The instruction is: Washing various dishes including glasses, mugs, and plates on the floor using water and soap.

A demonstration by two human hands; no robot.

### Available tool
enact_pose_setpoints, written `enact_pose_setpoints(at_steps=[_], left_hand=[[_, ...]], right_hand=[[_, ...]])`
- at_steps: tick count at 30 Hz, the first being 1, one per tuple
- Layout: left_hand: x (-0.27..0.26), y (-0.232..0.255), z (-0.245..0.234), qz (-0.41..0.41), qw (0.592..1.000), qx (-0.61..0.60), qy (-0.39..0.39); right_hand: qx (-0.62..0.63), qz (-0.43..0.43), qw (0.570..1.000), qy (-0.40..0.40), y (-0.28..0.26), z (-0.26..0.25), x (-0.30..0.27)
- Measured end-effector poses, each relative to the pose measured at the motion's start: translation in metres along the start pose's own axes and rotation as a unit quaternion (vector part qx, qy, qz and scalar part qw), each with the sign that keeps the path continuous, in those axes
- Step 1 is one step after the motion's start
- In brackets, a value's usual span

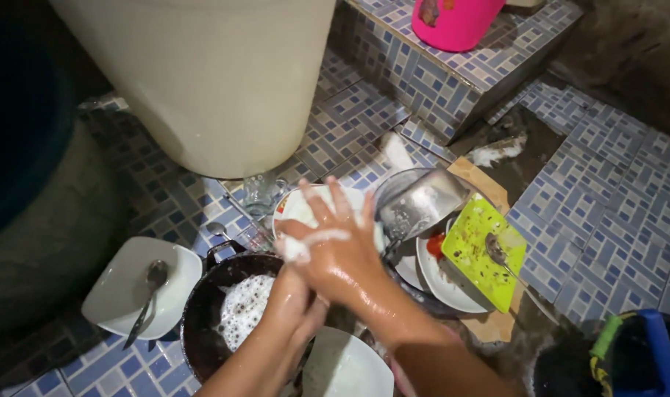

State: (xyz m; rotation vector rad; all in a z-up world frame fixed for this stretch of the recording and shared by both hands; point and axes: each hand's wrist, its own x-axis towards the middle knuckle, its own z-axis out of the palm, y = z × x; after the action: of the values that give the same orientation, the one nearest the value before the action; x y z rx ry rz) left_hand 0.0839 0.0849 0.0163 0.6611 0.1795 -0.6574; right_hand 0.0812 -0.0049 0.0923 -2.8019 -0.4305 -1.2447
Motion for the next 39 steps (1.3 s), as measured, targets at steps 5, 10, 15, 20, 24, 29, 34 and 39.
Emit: enact_pose_setpoints(at_steps=[5, 10, 15, 20, 24, 29, 34, 39], left_hand=[[-0.005, 0.012, 0.010, -0.068, 0.989, -0.062, 0.114], [0.006, 0.011, -0.011, 0.007, 0.990, -0.085, 0.115], [0.013, 0.018, 0.007, 0.029, 0.985, -0.167, -0.010], [0.006, 0.042, 0.022, 0.040, 0.984, -0.170, -0.025], [-0.007, 0.061, 0.005, 0.028, 0.991, -0.128, -0.006], [-0.026, 0.087, -0.013, 0.038, 0.996, 0.062, -0.042], [-0.039, 0.103, -0.017, 0.137, 0.965, 0.215, 0.059], [-0.077, 0.125, 0.003, 0.275, 0.949, -0.009, 0.153]], right_hand=[[0.240, 0.303, 0.865, -0.319, 0.025, 0.013, -0.010], [0.279, 0.242, 0.912, -0.180, -0.005, 0.004, -0.040], [0.369, 0.307, 0.877, -0.003, -0.034, -0.010, -0.067], [0.605, 0.506, 0.591, 0.168, -0.039, -0.017, -0.008], [0.667, 0.692, 0.229, 0.153, -0.001, 0.012, -0.007], [0.737, 0.640, 0.203, -0.075, 0.009, -0.015, 0.028], [0.766, 0.556, 0.290, -0.141, -0.019, -0.005, 0.025], [0.782, 0.364, 0.503, -0.054, -0.068, -0.024, 0.051]])
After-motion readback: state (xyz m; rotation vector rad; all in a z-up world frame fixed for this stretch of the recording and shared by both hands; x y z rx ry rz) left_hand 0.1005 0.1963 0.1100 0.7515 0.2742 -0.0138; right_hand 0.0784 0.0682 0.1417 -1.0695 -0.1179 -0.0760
